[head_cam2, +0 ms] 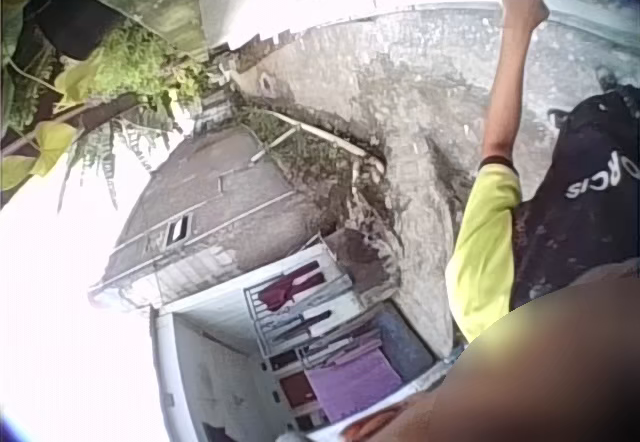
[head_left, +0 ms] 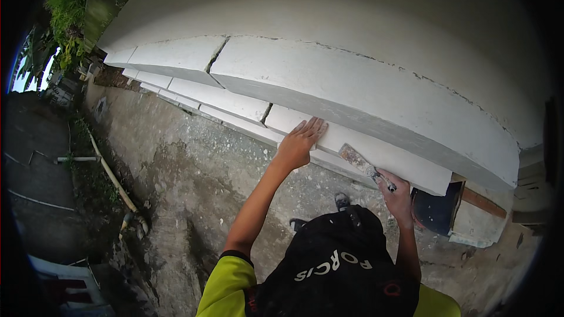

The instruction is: Applying putty/filler to a white tiered concrete wall using a scraper.

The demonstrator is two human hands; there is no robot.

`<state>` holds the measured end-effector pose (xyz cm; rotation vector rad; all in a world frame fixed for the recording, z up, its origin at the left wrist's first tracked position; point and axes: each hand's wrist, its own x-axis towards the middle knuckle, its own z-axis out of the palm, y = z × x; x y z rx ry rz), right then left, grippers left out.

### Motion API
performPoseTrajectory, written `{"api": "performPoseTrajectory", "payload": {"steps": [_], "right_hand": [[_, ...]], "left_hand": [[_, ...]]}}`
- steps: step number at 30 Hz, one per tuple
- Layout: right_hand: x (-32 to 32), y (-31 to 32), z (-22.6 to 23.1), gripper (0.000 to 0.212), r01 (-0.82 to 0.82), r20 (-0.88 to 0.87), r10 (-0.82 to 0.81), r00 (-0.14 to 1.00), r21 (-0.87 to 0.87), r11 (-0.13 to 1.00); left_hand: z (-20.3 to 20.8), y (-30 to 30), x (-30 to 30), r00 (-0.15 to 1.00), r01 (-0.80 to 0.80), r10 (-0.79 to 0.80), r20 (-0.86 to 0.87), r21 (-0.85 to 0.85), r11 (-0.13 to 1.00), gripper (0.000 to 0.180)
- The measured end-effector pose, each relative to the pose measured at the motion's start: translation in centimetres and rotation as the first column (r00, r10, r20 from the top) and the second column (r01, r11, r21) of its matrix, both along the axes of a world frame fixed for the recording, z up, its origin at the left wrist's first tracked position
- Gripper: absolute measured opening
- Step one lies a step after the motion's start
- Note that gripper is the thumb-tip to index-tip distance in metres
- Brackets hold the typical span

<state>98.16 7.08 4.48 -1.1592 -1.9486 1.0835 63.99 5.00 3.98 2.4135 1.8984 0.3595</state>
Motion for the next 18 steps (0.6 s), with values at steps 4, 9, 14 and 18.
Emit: {"api": "performPoseTrajectory", "payload": {"steps": [4,9,14,18], "right_hand": [[0.4,-0.2,1.7,0.028,0.002,0.03,-0.004,1.0,0.068,0.998],[1.8,-1.0,2.3,0.028,0.093,0.001,-0.093,0.996,-0.066,0.993],[4.4,-1.4,1.0,0.027,0.241,0.003,-0.245,0.97,0.149,0.959],[5.3,-0.7,1.2,0.026,0.34,-0.054,-0.336,0.94,0.118,0.933]], "left_hand": [[-0.8,0.1,-2.0,0.932,-0.36,0.362,0.024,-0.072,0.93,0.077],[1.4,-1.9,-6.2,0.728,-0.683,0.685,-0.024,-0.117,0.721,0.077],[1.3,-1.7,3.3,0.967,-0.225,0.211,0.142,0.091,0.97,0.08],[-1.4,-1.2,11.2,0.985,0.063,-0.072,0.158,0.057,0.996,0.085]]}}
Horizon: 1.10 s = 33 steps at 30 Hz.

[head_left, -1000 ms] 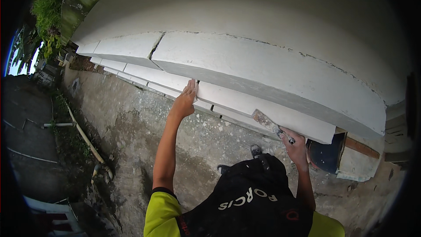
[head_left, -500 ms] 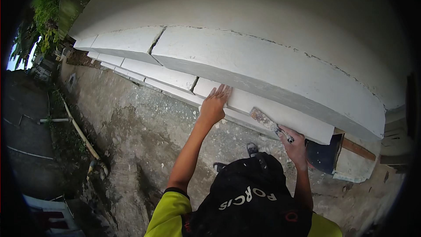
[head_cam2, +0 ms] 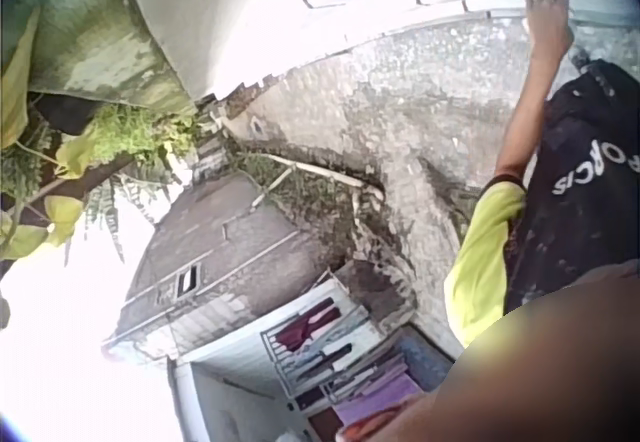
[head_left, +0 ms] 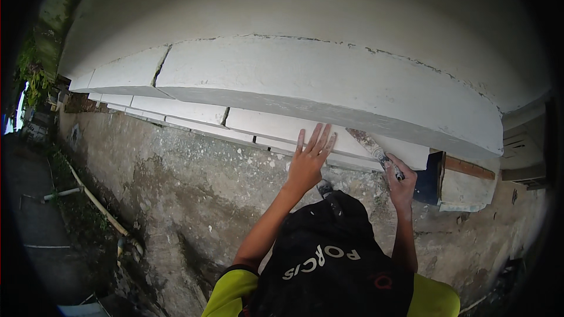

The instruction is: Applying putty/filler to a white tiered concrete wall using a scraper.

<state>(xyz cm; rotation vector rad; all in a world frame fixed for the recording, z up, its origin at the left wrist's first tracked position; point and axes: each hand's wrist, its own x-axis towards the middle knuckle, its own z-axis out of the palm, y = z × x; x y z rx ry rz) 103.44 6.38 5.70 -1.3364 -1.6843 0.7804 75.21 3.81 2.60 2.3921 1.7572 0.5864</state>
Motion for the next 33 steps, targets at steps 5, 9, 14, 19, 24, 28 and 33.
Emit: {"api": "performPoseTrajectory", "payload": {"steps": [5,9,14,19,24,28,33], "right_hand": [[1.6,-0.9,-0.2,0.026,0.025,-0.003,-0.025,1.0,-0.106,0.994],[1.8,-1.4,-2.3,0.026,0.039,-0.075,-0.049,0.996,-0.129,0.991],[0.8,-1.3,-1.8,0.027,0.033,-0.107,-0.054,0.993,-0.187,0.982],[0.4,-0.9,-1.6,0.029,0.02,-0.103,-0.034,0.994,-0.134,0.991],[1.6,-1.3,-2.1,0.029,0.016,-0.049,-0.017,0.999,-0.026,1.0],[1.0,-1.1,-2.2,0.03,0.042,-0.121,-0.059,0.991,-0.136,0.99],[-0.1,-0.3,-1.2,0.028,0.002,-0.111,-0.01,0.994,-0.074,0.997]], "left_hand": [[0.9,-0.1,-4.8,0.797,-0.6,0.587,-0.144,-0.077,0.796,0.079],[1.0,-1.3,-14.0,0.496,-0.854,0.854,-0.159,0.092,0.513,0.076],[1.2,1.1,-8.4,0.973,-0.227,0.229,-0.03,0.046,0.973,0.08],[0.9,0.4,-5.0,0.978,-0.195,0.194,-0.08,-0.001,0.981,0.09],[2.2,-0.5,-14.2,0.606,-0.776,0.792,0.074,-0.166,0.609,0.077],[1.8,-0.2,-16.3,0.674,-0.722,0.727,-0.129,0.093,0.686,0.075],[1.8,0.6,-5.5,0.925,-0.372,0.364,-0.107,-0.061,0.926,0.08]]}}
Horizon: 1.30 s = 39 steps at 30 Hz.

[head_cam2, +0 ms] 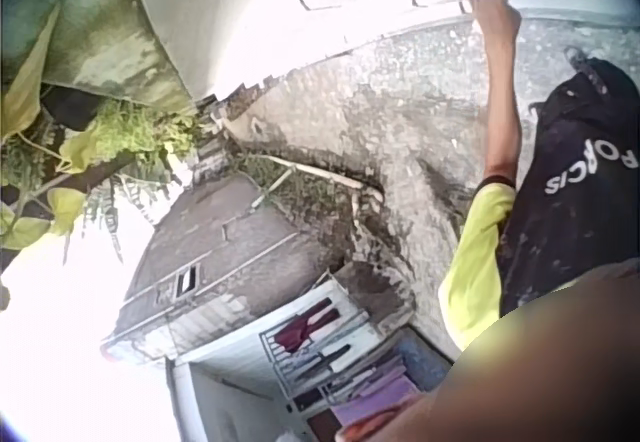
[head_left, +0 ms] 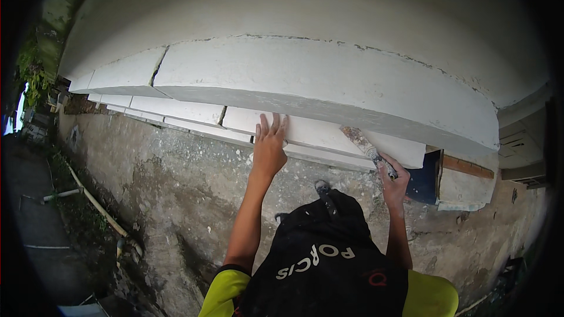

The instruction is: Applying putty/filler to a white tiered concrete wall using a scraper.

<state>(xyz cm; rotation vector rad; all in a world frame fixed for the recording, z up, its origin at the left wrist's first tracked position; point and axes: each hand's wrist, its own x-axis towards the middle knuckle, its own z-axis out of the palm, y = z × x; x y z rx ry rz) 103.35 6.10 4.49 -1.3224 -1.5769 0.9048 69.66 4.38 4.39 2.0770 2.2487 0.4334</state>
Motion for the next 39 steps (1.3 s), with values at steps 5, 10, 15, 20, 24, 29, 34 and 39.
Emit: {"api": "performPoseTrajectory", "payload": {"steps": [5,10,15,20,24,29,34,39], "right_hand": [[0.1,-0.5,-0.4,0.026,0.107,-0.11,-0.099,0.989,0.071,0.992],[0.9,-0.4,-1.0,0.026,0.066,-0.104,-0.06,0.993,0.056,0.996],[-2.1,0.1,1.5,0.027,-0.055,-0.077,0.059,0.995,0.049,0.997],[-7.4,2.3,2.2,0.029,-0.265,0.14,0.273,0.952,-0.07,0.962],[-11.2,4.5,3.5,0.032,-0.431,0.339,0.385,0.859,0.072,0.899],[-15.3,5.4,6.2,0.031,-0.591,0.612,0.459,0.644,0.017,0.806],[-20.0,6.9,5.5,0.029,-0.651,0.727,0.405,0.554,0.075,0.755],[-20.5,8.2,5.5,0.03,-0.663,0.696,0.431,0.574,0.087,0.743]], "left_hand": [[2.1,0.0,4.0,0.781,0.374,-0.372,0.502,0.103,0.922,0.08],[-1.6,-1.4,-3.1,0.995,-0.099,0.095,0.026,0.182,0.978,0.079],[-0.5,-4.8,-6.2,0.789,-0.601,0.577,0.209,0.073,0.796,0.077],[-3.3,-9.0,-6.0,0.808,-0.569,0.551,0.206,0.035,0.821,0.078],[-5.7,-12.3,-3.5,0.747,-0.577,0.583,0.32,-0.123,0.807,0.081],[-8.2,-16.9,-0.1,0.655,-0.559,0.63,0.416,-0.294,0.775,0.083],[-10.5,-20.3,1.9,0.521,-0.602,0.639,0.566,-0.286,0.745,0.083],[-11.7,-22.5,2.9,0.45,-0.666,0.646,0.617,-0.25,0.703,0.08]]}}
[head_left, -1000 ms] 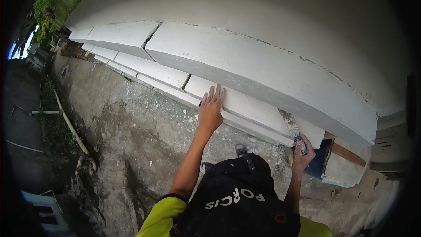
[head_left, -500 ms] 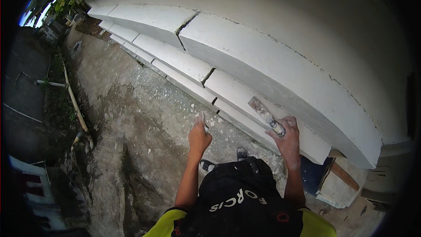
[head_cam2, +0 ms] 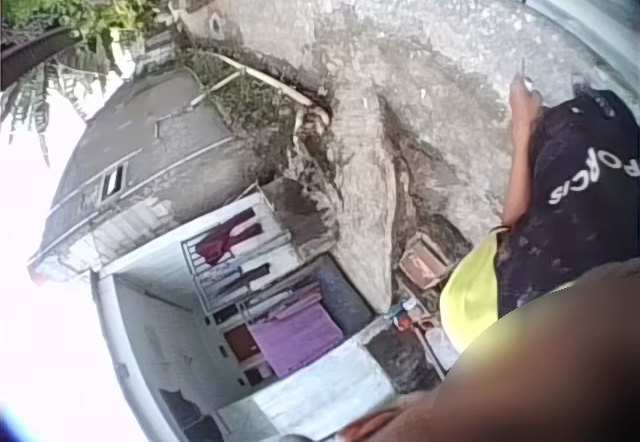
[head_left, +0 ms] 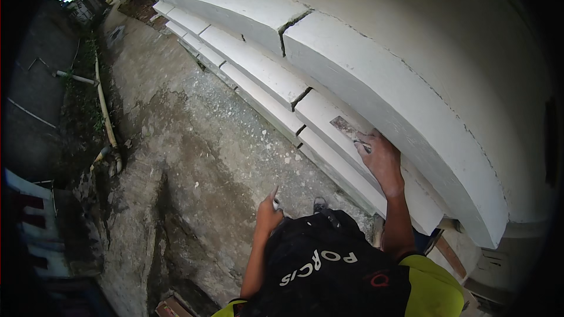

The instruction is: Applying putty/filler to a white tiered concrete wall using a scraper.

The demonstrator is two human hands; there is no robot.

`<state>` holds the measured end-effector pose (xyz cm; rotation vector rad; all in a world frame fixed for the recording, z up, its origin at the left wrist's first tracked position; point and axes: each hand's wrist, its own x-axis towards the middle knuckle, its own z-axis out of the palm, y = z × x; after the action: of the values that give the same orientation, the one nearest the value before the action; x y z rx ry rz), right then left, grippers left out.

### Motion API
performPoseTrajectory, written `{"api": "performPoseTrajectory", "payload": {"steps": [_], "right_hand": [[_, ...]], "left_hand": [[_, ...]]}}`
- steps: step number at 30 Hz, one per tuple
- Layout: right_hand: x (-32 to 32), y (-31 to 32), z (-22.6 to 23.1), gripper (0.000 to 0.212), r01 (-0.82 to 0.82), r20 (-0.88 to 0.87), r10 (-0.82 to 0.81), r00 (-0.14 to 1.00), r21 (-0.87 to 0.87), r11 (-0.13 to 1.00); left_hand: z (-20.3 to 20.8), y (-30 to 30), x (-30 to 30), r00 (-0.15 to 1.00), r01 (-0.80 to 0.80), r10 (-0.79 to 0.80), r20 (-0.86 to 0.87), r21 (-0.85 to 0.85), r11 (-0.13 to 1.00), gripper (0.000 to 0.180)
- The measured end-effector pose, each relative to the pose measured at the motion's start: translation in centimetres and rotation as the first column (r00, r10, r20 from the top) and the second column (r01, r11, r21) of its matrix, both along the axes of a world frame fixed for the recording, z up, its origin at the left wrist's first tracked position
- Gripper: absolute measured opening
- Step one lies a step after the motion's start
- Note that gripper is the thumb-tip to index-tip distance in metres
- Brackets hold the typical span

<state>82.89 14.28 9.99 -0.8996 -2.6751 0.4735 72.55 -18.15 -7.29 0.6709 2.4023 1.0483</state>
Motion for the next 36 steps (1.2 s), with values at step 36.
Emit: {"api": "performPoseTrajectory", "payload": {"steps": [36], "right_hand": [[-3.7,-1.5,2.5,0.027,0.016,0.126,-0.019,0.992,0.024,1.0]], "left_hand": [[4.5,18.7,2.9,0.885,-0.071,-0.157,0.439,0.459,0.885,0.094]]}}
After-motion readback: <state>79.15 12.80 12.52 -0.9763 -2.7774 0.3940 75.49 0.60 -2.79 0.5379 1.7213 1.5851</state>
